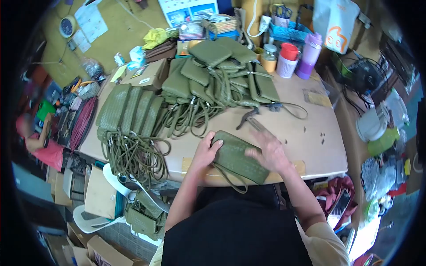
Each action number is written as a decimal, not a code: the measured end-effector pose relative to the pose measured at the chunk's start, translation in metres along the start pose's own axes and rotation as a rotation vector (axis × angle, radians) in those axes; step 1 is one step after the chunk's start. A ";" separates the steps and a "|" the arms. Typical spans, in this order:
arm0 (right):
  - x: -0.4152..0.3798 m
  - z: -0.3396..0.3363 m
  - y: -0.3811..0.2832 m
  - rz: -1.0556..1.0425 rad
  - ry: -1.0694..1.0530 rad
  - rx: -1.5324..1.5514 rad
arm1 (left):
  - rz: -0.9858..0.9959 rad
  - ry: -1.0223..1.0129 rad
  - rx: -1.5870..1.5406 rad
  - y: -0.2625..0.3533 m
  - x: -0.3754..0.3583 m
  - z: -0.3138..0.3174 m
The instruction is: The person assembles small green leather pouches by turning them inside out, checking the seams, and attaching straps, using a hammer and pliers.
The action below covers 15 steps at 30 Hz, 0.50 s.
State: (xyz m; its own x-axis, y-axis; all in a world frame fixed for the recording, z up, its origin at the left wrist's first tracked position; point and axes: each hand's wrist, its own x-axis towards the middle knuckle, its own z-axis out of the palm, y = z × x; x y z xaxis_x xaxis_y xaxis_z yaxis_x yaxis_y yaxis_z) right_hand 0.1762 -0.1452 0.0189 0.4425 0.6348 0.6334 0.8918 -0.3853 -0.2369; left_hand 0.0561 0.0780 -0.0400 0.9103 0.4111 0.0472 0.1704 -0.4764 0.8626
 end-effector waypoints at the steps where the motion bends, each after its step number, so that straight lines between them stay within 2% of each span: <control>1: -0.008 0.000 -0.002 0.069 -0.295 0.165 | 0.015 0.101 -0.322 -0.004 -0.011 -0.004; 2: -0.012 0.001 -0.003 0.139 -0.594 0.325 | 0.005 0.119 -0.316 -0.008 -0.022 -0.010; 3: -0.009 0.003 -0.003 0.125 -0.602 0.335 | -0.027 0.123 -0.533 0.005 -0.035 -0.019; 4: -0.004 0.003 0.000 0.275 -0.637 0.503 | -0.050 0.132 -0.754 0.014 -0.046 -0.024; 5: 0.003 0.003 0.002 0.426 -0.675 0.667 | -0.025 0.112 -0.764 0.015 -0.058 -0.023; 6: 0.011 -0.001 -0.001 0.405 -0.696 0.672 | -0.032 0.140 -0.766 0.011 -0.068 -0.025; 8: 0.025 -0.009 -0.009 0.364 -0.657 0.577 | -0.405 -0.384 -0.750 0.004 -0.086 -0.035; 9: 0.031 -0.009 -0.006 0.312 -0.741 0.591 | -0.442 -0.396 -0.807 0.009 -0.089 -0.039; 10: 0.030 -0.003 0.000 0.292 -0.752 0.598 | -0.444 -0.372 -0.811 0.011 -0.094 -0.048; 12: 0.025 0.012 0.013 0.274 -0.596 0.721 | -0.429 -0.193 -0.897 0.014 -0.101 -0.076; 13: 0.028 0.009 0.018 0.311 -0.574 0.652 | -0.318 0.024 -0.900 0.026 -0.107 -0.092; 14: 0.032 0.004 0.020 0.295 -0.582 0.657 | -0.229 0.328 -0.933 0.016 -0.112 -0.102; 15: 0.036 -0.003 0.022 0.387 -0.572 0.760 | -0.110 0.423 -0.914 0.025 -0.112 -0.131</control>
State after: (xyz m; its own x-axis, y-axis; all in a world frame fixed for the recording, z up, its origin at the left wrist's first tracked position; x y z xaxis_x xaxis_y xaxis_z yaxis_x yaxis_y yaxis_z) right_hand 0.2116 -0.1332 0.0385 0.5132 0.8581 0.0153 0.4143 -0.2321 -0.8801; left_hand -0.0911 0.1222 0.0422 0.6685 0.7430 -0.0345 -0.2695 0.2852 0.9198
